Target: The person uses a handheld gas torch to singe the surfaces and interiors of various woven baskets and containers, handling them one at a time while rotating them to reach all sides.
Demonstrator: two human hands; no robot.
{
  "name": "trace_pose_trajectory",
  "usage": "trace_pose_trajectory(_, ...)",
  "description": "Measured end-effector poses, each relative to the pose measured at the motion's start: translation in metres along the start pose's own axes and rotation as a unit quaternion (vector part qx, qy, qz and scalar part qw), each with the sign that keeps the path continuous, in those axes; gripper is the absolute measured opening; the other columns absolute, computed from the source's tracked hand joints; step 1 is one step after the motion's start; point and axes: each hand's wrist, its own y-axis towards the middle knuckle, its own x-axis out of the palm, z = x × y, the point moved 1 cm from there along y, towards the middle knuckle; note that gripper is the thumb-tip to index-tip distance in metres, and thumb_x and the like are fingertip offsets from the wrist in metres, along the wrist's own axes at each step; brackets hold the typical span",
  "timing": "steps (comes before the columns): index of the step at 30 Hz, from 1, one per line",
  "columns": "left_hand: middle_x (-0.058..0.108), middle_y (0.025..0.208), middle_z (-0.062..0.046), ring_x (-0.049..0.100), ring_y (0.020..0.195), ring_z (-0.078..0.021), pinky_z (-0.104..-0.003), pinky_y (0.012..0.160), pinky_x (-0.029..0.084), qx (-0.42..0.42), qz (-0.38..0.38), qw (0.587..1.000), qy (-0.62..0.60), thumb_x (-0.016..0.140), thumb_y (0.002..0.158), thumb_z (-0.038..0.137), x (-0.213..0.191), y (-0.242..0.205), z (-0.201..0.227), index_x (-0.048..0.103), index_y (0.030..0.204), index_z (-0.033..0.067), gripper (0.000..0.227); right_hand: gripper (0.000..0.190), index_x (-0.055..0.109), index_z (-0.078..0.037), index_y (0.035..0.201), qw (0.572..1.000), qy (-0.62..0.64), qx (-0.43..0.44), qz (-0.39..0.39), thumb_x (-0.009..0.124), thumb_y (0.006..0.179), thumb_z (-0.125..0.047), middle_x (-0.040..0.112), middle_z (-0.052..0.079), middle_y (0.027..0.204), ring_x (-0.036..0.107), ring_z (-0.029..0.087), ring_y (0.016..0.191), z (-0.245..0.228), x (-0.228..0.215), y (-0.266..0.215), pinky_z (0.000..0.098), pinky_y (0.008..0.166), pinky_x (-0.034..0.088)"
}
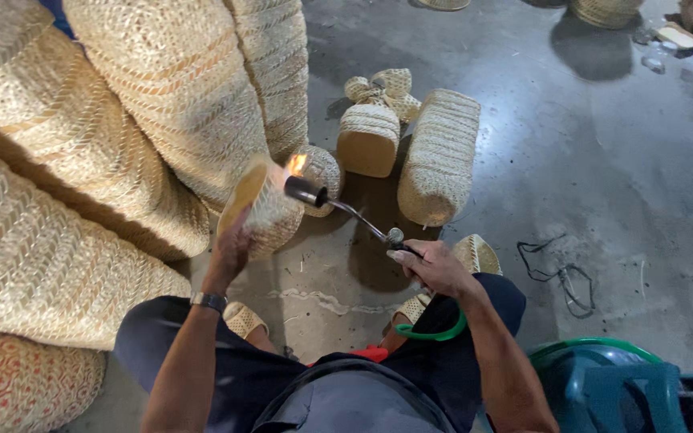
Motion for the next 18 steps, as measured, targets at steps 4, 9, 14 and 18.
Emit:
trace_pose_trajectory(4, 0.064, 0.104, -0.014, 0.061, 0.082, -0.0180, -0.033, 0.073, 0.050, -0.132, 0.033, 0.990, -0.031, 0.053, 0.101, 0.011, -0.043, 0.012, 0.031, 0.054, 0.149, 0.0067, 0.048, 0.044, 0.065, -0.006, 0.079, 0.998, -0.053, 0.030, 0.021, 0.060, 0.097, -0.046, 0.060, -0.001, 0.059, 0.056, 0.008, 0.046, -0.010, -0.004, 0.013, 0.0271, 0.042, 0.047)
trace_pose_trajectory(9, 0.050, 0.069, 0.001, 0.046, 0.061, -0.0091, -0.027, 0.056, 0.040, -0.169, 0.111, 0.974, -0.104, 0.056, 0.110, 0.019, -0.078, 0.018, 0.051, 0.068, 0.115, 0.0026, 0.021, 0.042, 0.064, -0.005, 0.074, 0.999, -0.045, 0.030, 0.000, 0.062, 0.098, -0.040, 0.054, 0.002, 0.054, 0.051, 0.009, 0.044, -0.030, -0.019, 0.003, 0.0293, 0.041, 0.041)
trace_pose_trajectory(14, 0.053, 0.070, 0.006, 0.046, 0.063, -0.0044, -0.024, 0.056, 0.039, -0.195, 0.171, 0.959, -0.110, 0.062, 0.109, 0.027, -0.093, 0.027, 0.043, 0.069, 0.096, 0.0029, 0.028, 0.040, 0.063, -0.005, 0.073, 0.998, -0.067, 0.019, -0.004, 0.060, 0.101, -0.033, 0.053, 0.002, 0.052, 0.050, 0.009, 0.042, -0.053, -0.030, 0.002, 0.0297, 0.039, 0.042)
trace_pose_trajectory(18, 0.053, 0.075, 0.007, 0.044, 0.067, -0.0024, -0.022, 0.057, 0.038, -0.146, 0.161, 0.966, -0.138, 0.066, 0.109, 0.029, -0.099, 0.030, 0.042, 0.068, 0.095, 0.0038, 0.029, 0.044, 0.064, -0.005, 0.070, 0.994, -0.101, -0.045, -0.023, 0.060, 0.102, -0.034, 0.053, 0.002, 0.048, 0.048, 0.009, 0.039, -0.065, -0.032, 0.002, 0.0304, 0.037, 0.039)
